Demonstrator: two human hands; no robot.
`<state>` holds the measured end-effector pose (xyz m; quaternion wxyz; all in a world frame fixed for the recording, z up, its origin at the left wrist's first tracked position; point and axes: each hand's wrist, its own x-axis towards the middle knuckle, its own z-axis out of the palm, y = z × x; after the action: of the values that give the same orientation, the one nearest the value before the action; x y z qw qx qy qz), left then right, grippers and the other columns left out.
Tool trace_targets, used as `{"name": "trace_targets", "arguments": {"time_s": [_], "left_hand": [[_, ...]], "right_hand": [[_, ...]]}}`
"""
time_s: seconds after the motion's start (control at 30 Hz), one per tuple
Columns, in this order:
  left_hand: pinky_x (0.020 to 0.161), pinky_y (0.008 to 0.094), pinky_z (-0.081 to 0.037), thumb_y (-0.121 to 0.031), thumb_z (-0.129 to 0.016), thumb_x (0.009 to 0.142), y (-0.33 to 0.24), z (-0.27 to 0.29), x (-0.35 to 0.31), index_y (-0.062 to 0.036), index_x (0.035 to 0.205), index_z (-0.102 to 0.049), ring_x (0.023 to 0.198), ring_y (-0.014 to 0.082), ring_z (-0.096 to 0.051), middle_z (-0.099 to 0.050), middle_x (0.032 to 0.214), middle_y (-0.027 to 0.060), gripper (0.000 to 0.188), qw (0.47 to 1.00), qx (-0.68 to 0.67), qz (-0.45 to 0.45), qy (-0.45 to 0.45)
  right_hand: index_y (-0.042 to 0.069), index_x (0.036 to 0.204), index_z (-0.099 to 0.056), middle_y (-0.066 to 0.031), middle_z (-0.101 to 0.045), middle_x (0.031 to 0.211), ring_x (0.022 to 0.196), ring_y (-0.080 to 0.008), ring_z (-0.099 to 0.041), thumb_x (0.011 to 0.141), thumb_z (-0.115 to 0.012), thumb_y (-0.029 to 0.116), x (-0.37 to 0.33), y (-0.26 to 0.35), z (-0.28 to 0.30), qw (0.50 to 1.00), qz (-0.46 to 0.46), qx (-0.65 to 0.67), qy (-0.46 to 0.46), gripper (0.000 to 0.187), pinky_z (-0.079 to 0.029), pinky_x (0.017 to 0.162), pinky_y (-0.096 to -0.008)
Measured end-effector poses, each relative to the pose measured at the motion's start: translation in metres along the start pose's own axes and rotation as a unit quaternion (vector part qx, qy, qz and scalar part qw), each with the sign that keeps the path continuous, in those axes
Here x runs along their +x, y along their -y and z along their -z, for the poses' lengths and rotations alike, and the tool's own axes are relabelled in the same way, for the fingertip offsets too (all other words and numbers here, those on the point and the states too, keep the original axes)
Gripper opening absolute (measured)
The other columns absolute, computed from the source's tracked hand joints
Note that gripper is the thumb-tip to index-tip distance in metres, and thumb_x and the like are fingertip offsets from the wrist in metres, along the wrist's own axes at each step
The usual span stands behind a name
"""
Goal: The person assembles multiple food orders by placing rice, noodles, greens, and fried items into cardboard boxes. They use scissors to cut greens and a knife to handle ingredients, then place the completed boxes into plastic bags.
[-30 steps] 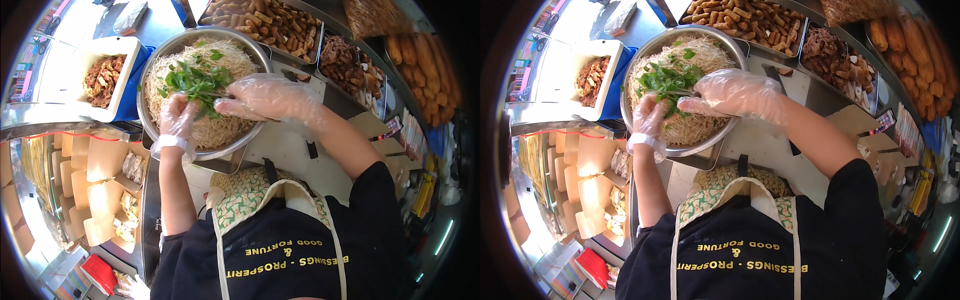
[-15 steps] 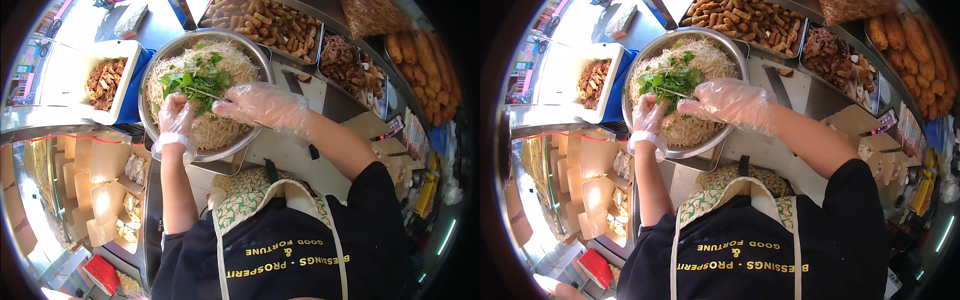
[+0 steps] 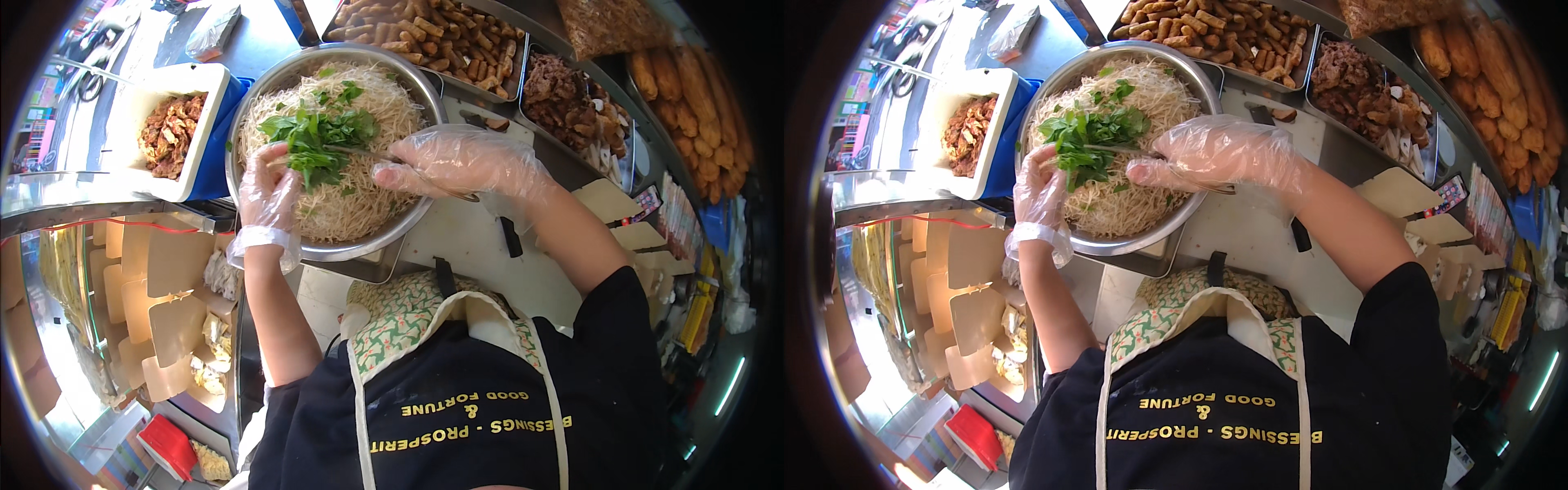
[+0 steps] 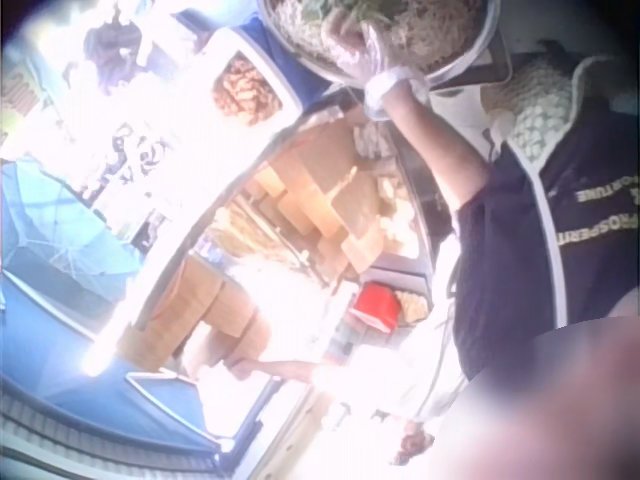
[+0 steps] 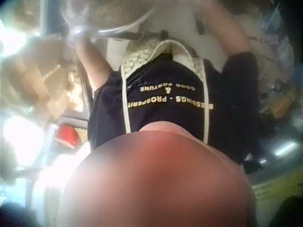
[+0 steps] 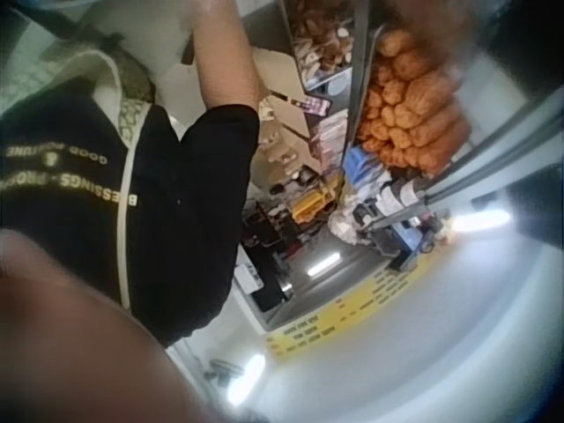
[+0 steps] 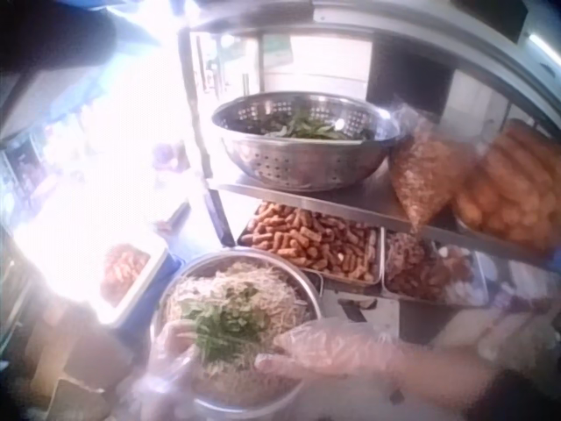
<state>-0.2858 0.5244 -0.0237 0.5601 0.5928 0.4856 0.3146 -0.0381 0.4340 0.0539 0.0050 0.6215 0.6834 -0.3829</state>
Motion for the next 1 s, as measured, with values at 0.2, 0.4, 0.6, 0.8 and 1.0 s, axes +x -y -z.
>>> {"name": "trace_targets", "arguments": {"time_s": [0.2, 0.4, 0.6, 0.8, 1.0], "left_hand": [[0.067, 0.0279, -0.056, 0.004, -0.062, 0.088, 0.0, -0.012, 0.0, -0.0044, 0.142, -0.041, 0.08, 0.0134, -0.062, -0.065, 0.097, 0.0077, 0.059, 0.995, 0.04, 0.002, 0.089], [0.083, 0.0324, -0.057, -0.001, -0.063, 0.09, -0.004, 0.0, -0.005, -0.0071, 0.143, -0.042, 0.103, 0.0196, -0.064, -0.062, 0.121, 0.0129, 0.057, 0.998, -0.004, 0.015, 0.06], [0.074, 0.0296, -0.06, 0.001, -0.058, 0.093, -0.005, -0.007, -0.002, -0.0066, 0.141, -0.043, 0.089, 0.0135, -0.064, -0.064, 0.102, 0.0087, 0.052, 0.997, -0.073, 0.013, 0.027], [0.076, 0.0323, -0.062, 0.002, -0.057, 0.092, 0.005, -0.022, -0.002, -0.0058, 0.139, -0.045, 0.083, 0.0113, -0.061, -0.057, 0.089, 0.0043, 0.049, 0.995, -0.088, 0.028, 0.04], [0.07, 0.0284, -0.056, 0.008, -0.054, 0.088, 0.005, -0.013, -0.004, -0.0082, 0.142, -0.044, 0.078, 0.0108, -0.059, -0.059, 0.086, 0.0054, 0.057, 0.998, 0.026, -0.048, 0.03]], "right_hand": [[-0.007, 0.099, -0.066, -0.0241, -0.068, 0.091, 0.091, -0.0367, -0.067, 0.096, -0.044, 0.064, 0.015, 0.007, -0.029, 0.997, 0.02, 0.053, -0.051, 0.074, -0.049, 0.087, -0.0449], [-0.005, 0.099, -0.066, -0.0259, -0.067, 0.093, 0.093, -0.0363, -0.066, 0.096, -0.042, 0.065, 0.007, 0.009, -0.036, 0.99, 0.011, 0.129, -0.059, 0.074, -0.049, 0.086, -0.045], [-0.005, 0.092, -0.065, -0.0242, -0.065, 0.086, 0.089, -0.0377, -0.065, 0.096, -0.042, 0.066, -0.002, 0.005, -0.03, 0.994, 0.017, 0.055, -0.09, 0.075, -0.048, 0.085, -0.0468], [-0.001, 0.096, -0.064, -0.0249, -0.064, 0.093, 0.092, -0.0395, -0.063, 0.099, -0.041, 0.059, 0.003, 0.012, -0.036, 0.987, -0.006, 0.144, -0.07, 0.065, -0.047, 0.084, -0.0472], [-0.003, 0.095, -0.063, -0.0258, -0.064, 0.092, 0.091, -0.0396, -0.063, 0.099, -0.042, 0.06, -0.002, 0.01, -0.025, 0.998, -0.001, 0.038, -0.047, 0.066, -0.046, 0.083, -0.0479]]}}
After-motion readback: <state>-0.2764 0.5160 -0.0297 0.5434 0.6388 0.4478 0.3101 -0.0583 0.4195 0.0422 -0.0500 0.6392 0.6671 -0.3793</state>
